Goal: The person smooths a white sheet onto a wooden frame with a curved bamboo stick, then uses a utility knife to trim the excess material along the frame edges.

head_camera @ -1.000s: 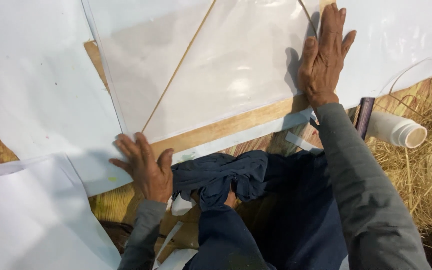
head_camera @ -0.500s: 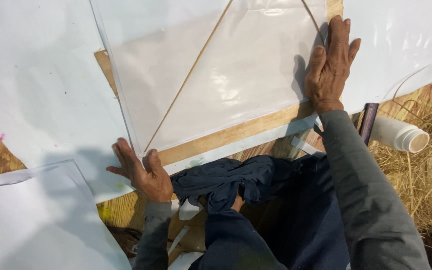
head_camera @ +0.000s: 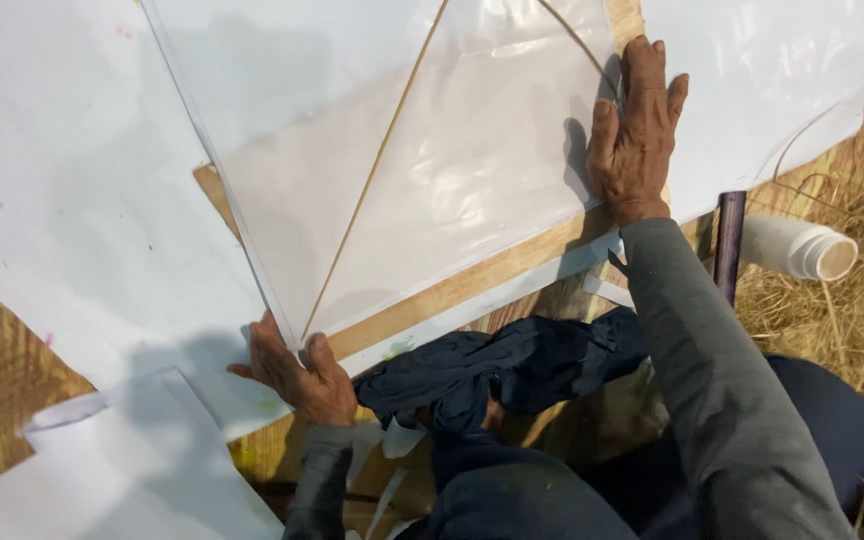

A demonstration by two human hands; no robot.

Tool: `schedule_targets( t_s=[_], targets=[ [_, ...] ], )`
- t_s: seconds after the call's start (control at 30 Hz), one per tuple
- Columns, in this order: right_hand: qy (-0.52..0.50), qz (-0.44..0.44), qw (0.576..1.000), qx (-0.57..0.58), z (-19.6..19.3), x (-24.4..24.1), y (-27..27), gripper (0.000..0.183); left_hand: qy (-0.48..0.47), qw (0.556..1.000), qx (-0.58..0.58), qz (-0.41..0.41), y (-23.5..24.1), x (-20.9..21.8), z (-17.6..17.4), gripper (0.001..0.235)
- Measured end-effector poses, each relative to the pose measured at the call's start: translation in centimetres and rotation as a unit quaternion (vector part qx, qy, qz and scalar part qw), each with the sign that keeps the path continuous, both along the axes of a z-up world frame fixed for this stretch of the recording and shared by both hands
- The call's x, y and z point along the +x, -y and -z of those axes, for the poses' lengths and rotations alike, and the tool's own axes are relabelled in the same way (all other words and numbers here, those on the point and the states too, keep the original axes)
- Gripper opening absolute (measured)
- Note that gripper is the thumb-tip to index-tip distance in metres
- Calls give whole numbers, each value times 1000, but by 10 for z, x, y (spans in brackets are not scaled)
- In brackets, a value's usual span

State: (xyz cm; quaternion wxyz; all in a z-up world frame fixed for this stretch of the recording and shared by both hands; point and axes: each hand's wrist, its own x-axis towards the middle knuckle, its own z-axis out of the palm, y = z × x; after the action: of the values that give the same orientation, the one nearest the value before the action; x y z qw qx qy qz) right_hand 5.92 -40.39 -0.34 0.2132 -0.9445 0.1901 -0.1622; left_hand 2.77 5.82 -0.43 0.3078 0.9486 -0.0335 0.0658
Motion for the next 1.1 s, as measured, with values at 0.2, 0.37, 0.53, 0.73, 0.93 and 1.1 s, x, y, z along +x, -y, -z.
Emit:
schedule_targets(
  t_s=[0.2,0.37,0.53,0.73,0.93,1.1],
  targets=[
    [-41,3,999,-33,-5,2,2,56,30,999,29,-8,6,7,-2,59],
    [-55,13,998,-18,-11,9,-2,59,68,992,93,49,2,11,8,44],
    [-111,5,994,-12,-11,2,6,59,-8,999,38,-22,2,6,12,60],
    [-170,-99,978,69,-41,6,24,69,38,998,-2,-46,5,14,10,61],
    [-317,-181,929,66,-104,17,27,81,26,999,-39,-20,5,9,-4,65],
    [-225,-288,930,31,-108,-37,-15,76,127,990,-56,-34,-4,8,22,74]
  ],
)
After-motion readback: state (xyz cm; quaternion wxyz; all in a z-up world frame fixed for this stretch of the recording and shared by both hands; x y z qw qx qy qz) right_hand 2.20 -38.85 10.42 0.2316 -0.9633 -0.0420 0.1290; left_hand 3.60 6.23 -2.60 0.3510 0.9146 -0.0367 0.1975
